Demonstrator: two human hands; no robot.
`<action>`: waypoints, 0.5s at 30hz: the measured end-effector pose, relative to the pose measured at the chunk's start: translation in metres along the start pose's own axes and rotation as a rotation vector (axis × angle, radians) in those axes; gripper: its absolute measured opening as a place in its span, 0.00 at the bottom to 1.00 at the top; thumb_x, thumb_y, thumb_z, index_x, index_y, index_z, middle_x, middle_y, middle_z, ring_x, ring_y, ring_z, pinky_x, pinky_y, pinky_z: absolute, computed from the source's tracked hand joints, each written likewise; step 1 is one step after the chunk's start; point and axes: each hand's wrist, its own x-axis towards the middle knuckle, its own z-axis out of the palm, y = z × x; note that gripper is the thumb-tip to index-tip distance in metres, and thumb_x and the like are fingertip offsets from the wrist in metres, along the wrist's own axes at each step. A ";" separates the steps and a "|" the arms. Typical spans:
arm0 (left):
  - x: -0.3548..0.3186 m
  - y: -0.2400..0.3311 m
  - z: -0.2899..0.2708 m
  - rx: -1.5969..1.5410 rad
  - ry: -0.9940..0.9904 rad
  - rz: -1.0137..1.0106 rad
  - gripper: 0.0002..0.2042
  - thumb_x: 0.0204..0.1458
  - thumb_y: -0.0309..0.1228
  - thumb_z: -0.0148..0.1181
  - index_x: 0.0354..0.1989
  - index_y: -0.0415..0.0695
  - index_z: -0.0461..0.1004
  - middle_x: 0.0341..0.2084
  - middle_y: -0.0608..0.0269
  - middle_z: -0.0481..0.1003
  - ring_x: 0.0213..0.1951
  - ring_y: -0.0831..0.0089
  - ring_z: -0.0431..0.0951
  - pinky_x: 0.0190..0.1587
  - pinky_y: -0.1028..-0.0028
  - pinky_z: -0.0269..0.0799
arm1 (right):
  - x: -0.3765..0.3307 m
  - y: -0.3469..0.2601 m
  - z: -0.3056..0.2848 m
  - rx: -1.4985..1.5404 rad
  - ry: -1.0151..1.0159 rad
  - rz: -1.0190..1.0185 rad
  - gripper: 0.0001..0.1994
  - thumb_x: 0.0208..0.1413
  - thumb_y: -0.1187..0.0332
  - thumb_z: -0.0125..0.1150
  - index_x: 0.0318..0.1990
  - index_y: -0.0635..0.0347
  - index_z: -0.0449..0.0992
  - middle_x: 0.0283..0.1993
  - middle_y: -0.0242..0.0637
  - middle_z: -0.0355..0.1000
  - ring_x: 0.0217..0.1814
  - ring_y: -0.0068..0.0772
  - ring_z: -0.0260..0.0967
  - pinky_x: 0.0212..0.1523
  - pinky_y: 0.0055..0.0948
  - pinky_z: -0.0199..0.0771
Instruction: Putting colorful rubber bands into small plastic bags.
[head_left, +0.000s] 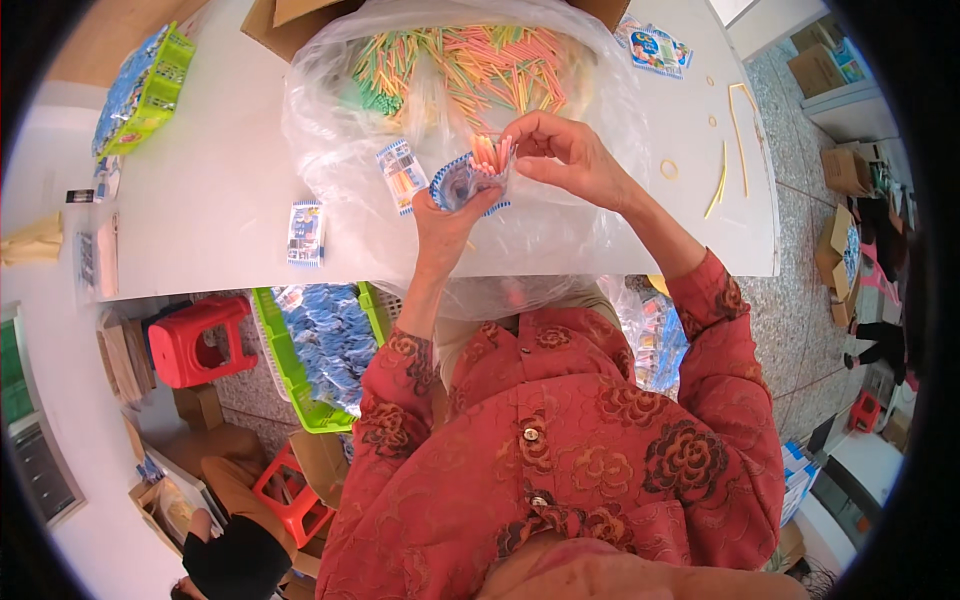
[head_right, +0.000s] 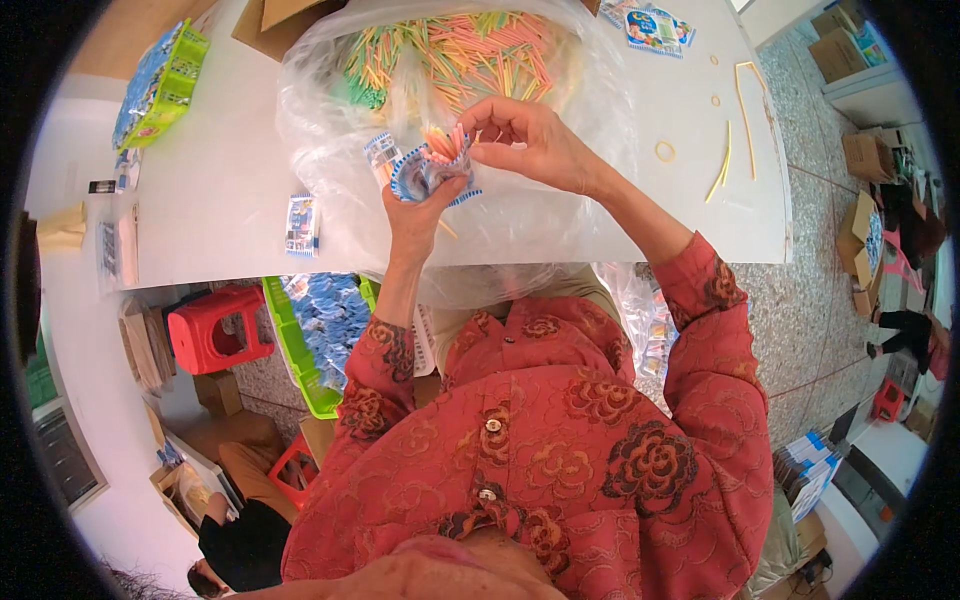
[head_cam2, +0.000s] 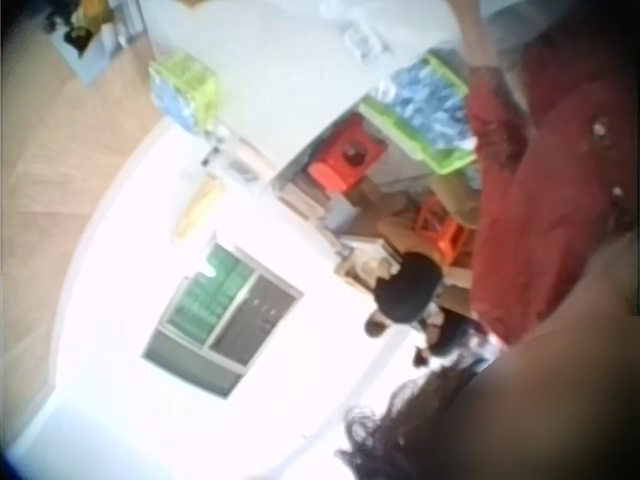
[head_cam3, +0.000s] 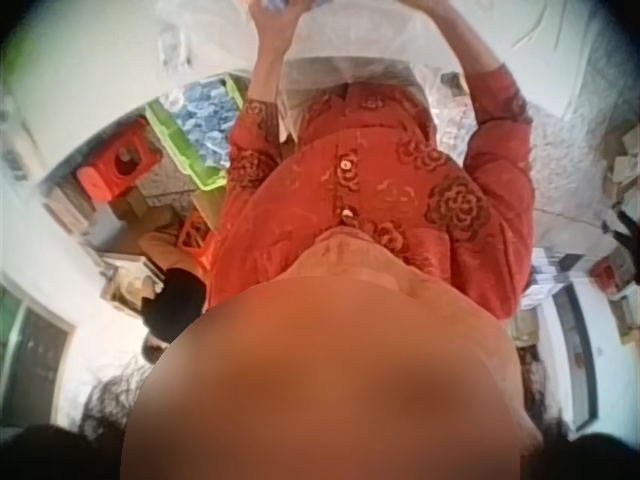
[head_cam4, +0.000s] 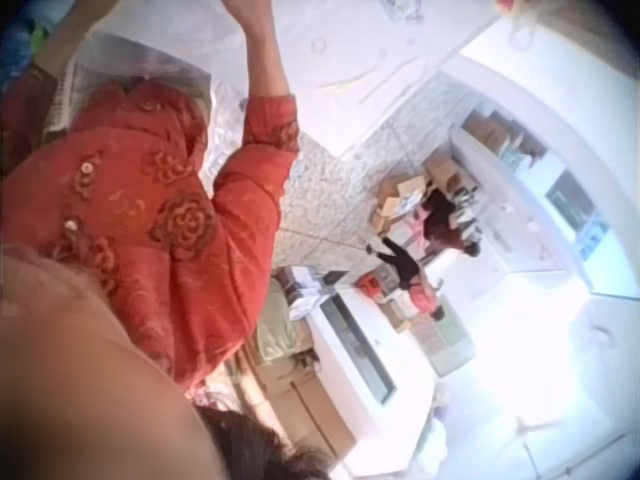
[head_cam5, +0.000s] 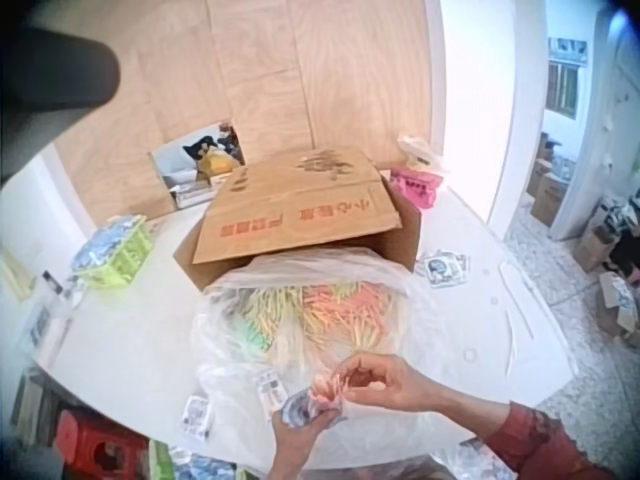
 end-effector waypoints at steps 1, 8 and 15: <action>-0.001 0.001 0.000 -0.014 -0.005 0.008 0.11 0.41 0.19 0.63 0.36 0.37 0.75 0.29 0.66 0.76 0.32 0.80 0.75 0.38 0.80 0.71 | -0.001 -0.001 0.000 -0.001 0.000 0.000 0.11 0.51 0.74 0.54 0.43 0.61 0.69 0.38 0.26 0.69 0.38 0.15 0.64 0.39 0.18 0.65; -0.007 0.009 0.000 -0.001 -0.031 0.019 0.11 0.41 0.19 0.63 0.36 0.36 0.75 0.30 0.66 0.76 0.33 0.80 0.75 0.38 0.80 0.71 | -0.005 -0.011 0.010 -0.042 0.015 -0.073 0.06 0.50 0.73 0.57 0.36 0.59 0.72 0.36 0.26 0.69 0.36 0.16 0.64 0.39 0.19 0.65; -0.011 0.010 -0.002 -0.013 -0.075 -0.009 0.14 0.40 0.18 0.64 0.38 0.35 0.73 0.32 0.64 0.75 0.34 0.78 0.75 0.38 0.79 0.72 | -0.005 -0.011 0.012 -0.043 0.033 -0.137 0.03 0.50 0.73 0.57 0.33 0.59 0.71 0.34 0.26 0.69 0.34 0.15 0.63 0.38 0.19 0.65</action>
